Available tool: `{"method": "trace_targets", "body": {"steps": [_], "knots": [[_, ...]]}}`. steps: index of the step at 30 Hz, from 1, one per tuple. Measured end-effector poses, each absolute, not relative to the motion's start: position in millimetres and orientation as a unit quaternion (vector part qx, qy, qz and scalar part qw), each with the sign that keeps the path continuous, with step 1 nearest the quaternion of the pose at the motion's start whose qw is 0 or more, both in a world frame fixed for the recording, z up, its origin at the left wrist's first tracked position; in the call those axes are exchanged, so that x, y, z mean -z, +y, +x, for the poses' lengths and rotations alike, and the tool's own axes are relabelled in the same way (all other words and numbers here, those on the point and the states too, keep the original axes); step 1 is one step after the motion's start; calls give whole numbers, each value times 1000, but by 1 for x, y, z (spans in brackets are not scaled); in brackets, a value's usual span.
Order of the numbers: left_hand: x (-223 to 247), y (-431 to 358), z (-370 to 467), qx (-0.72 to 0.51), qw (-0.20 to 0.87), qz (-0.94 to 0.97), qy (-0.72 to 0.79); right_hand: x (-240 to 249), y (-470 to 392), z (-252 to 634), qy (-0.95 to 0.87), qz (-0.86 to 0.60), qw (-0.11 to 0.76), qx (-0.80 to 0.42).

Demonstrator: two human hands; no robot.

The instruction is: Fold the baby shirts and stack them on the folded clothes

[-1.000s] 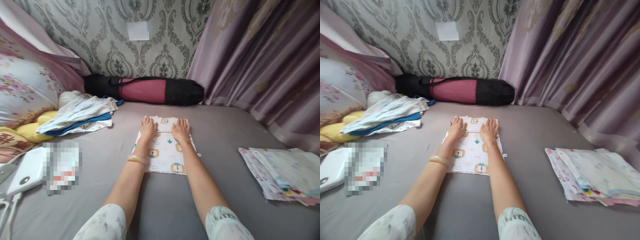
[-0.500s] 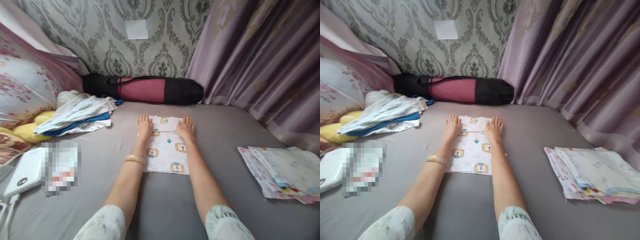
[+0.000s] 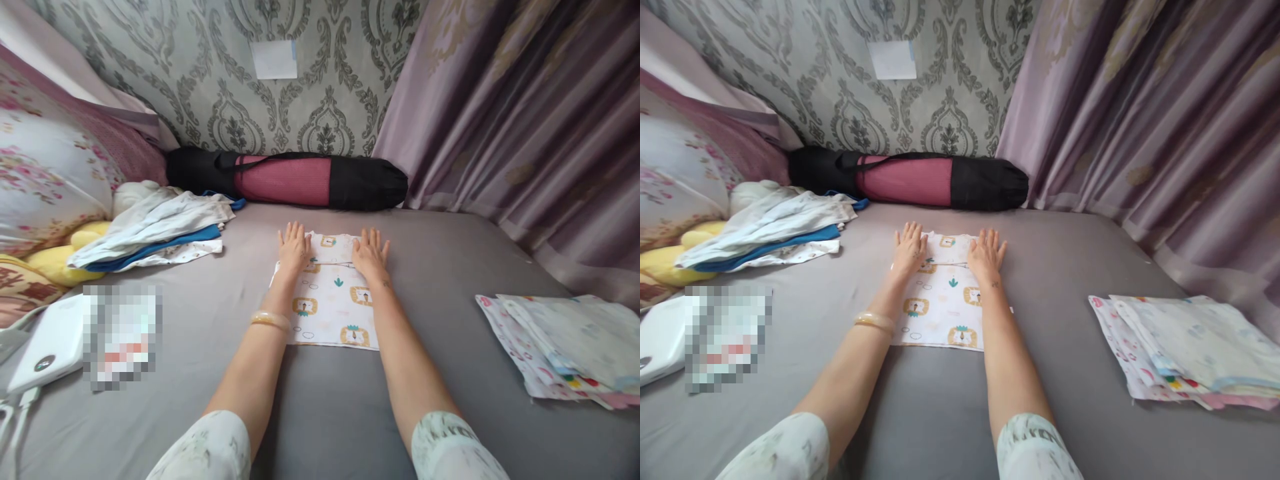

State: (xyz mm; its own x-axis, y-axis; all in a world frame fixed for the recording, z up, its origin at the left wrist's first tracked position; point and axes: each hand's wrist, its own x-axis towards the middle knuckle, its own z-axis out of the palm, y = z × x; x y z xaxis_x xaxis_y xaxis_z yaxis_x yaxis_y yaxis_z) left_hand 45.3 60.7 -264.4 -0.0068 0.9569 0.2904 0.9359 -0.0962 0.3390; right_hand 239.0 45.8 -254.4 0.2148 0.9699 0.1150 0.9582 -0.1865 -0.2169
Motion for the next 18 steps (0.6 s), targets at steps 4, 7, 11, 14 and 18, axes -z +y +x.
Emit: {"method": "trace_targets", "body": {"steps": [4, 7, 11, 14, 18], "knots": [[269, 59, 49, -154, 60, 727, 666, 260, 46, 231, -637, -764, 98, -35], [273, 59, 48, -128, 70, 730, 668, 265, 46, 229, -632, -769, 87, -40], [272, 58, 46, -128, 68, 732, 666, 266, 47, 231, -632, -769, 87, -43], [268, 58, 47, -148, 60, 731, 664, 262, 46, 230, -631, -769, 91, -41], [262, 57, 53, -222, -1, 746, 628, 257, 44, 220, -658, -743, 122, -9]]}}
